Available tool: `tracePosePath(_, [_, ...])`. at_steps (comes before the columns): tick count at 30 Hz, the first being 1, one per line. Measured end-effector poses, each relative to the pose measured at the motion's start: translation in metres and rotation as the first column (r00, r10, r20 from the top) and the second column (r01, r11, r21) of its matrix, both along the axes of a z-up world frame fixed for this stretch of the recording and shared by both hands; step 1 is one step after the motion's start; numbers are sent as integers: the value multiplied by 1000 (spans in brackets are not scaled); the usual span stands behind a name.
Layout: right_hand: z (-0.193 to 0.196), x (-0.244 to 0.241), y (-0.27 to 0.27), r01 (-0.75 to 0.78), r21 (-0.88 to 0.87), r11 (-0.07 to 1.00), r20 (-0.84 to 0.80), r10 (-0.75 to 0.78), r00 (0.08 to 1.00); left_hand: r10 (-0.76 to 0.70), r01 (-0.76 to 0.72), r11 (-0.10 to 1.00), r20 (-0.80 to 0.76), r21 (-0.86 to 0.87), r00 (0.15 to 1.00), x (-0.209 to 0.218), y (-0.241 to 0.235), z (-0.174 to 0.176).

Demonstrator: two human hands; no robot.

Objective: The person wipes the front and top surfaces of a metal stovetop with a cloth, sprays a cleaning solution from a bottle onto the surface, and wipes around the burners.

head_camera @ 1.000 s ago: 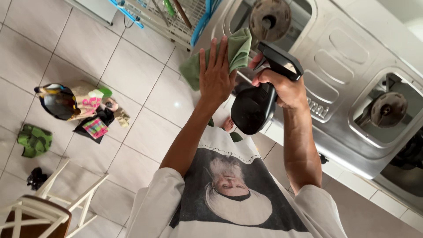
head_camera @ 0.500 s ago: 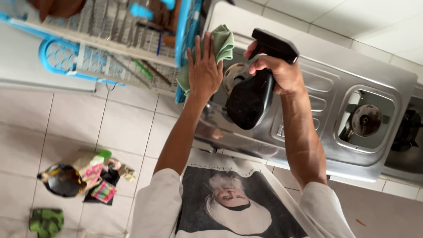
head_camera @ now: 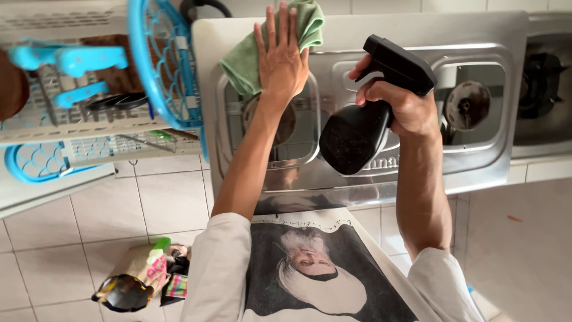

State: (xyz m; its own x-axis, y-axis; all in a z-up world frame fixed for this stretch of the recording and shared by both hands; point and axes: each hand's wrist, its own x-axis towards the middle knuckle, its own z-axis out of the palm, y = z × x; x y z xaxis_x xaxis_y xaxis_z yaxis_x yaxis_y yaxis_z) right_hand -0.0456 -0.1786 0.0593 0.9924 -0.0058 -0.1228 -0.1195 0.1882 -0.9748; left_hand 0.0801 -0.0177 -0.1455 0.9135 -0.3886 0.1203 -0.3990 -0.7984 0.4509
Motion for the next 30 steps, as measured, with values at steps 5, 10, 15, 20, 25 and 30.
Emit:
tracePosePath(5, [4, -30, -32, 56, 24, 998, 14, -56, 998, -63, 63, 998, 20, -9, 998, -17, -52, 5])
tracePosePath(10, [8, -63, -62, 82, 12, 997, 37, -82, 996, -139, 141, 990, -82, 13, 987, -67, -92, 18])
tracePosePath(15, [16, -97, -83, 91, -7, 996, 66, -90, 994, -182, 181, 983, -20, -37, 983, -143, -88, 25])
tracePosePath(20, [18, -130, -98, 70, -5, 998, 57, -70, 996, -155, 152, 987, -55, -54, 986, -229, -70, 36])
tracePosePath(25, [13, -150, -111, -25, 35, 999, 68, 22, 997, -112, 109, 992, -48, -57, 993, -315, -34, 46])
tracePosePath(30, [16, -173, -123, -34, 92, 995, 106, 24, 994, 17, -221, 941, -617, -256, 787, -376, 29, 49])
